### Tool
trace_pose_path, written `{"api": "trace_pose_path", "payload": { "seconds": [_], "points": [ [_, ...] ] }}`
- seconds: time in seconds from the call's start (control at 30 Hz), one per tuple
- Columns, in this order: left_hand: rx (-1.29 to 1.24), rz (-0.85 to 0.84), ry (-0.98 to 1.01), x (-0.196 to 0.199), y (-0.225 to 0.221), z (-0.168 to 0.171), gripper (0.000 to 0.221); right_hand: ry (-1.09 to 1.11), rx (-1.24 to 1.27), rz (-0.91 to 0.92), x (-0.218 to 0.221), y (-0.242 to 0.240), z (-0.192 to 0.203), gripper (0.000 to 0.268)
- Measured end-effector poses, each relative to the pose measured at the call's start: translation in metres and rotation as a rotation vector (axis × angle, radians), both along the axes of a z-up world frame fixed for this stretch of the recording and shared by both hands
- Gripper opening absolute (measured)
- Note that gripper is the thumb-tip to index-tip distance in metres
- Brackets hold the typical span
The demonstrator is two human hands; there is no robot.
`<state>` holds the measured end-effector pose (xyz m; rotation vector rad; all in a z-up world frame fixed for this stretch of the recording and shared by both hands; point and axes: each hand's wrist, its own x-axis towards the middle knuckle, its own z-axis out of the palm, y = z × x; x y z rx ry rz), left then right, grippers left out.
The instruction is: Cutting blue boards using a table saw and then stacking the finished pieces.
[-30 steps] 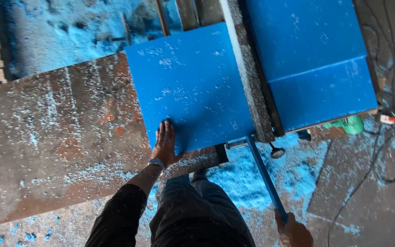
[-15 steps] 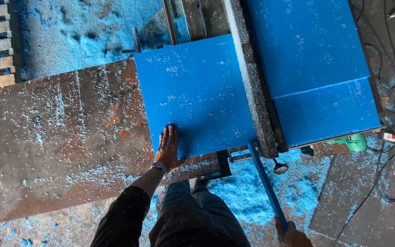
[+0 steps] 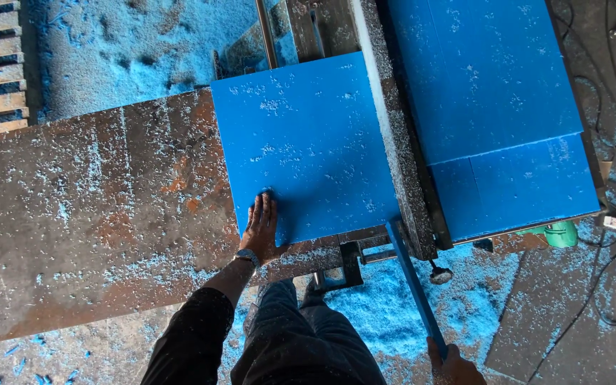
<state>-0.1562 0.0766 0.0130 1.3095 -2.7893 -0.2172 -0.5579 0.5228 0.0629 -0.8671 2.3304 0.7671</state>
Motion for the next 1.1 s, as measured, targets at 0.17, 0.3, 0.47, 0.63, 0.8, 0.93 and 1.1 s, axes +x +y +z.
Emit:
{"api": "trace_pose_path", "payload": {
  "seconds": [0.17,0.3,0.47,0.63,0.8,0.93,1.1],
  "points": [
    [-0.001,0.013,-0.003,0.000,0.001,-0.006,0.129,-0.012,-0.001,0.002,0.006,-0.012,0.015,0.060],
    [-0.018,0.007,-0.023,-0.002,0.000,-0.005,0.140,0.006,-0.072,0.094,0.004,-0.010,0.012,0.059],
    [-0.050,-0.001,-0.045,-0.002,0.001,-0.005,0.137,0.003,-0.092,0.098,0.005,-0.021,0.022,0.060],
    [-0.053,0.005,-0.061,-0.003,0.002,-0.008,0.136,-0.017,0.058,0.023,0.012,-0.047,0.047,0.065],
    [-0.064,0.007,-0.055,-0.002,0.003,-0.020,0.134,0.034,0.060,-0.010,0.018,-0.050,0.042,0.071],
    [-0.081,-0.006,-0.035,-0.003,0.002,-0.021,0.135,0.006,0.015,0.008,0.025,-0.062,0.063,0.069],
    [-0.073,-0.003,-0.075,-0.006,0.003,-0.013,0.140,-0.056,-0.102,0.015,0.030,-0.071,0.084,0.064]
  ]
}}
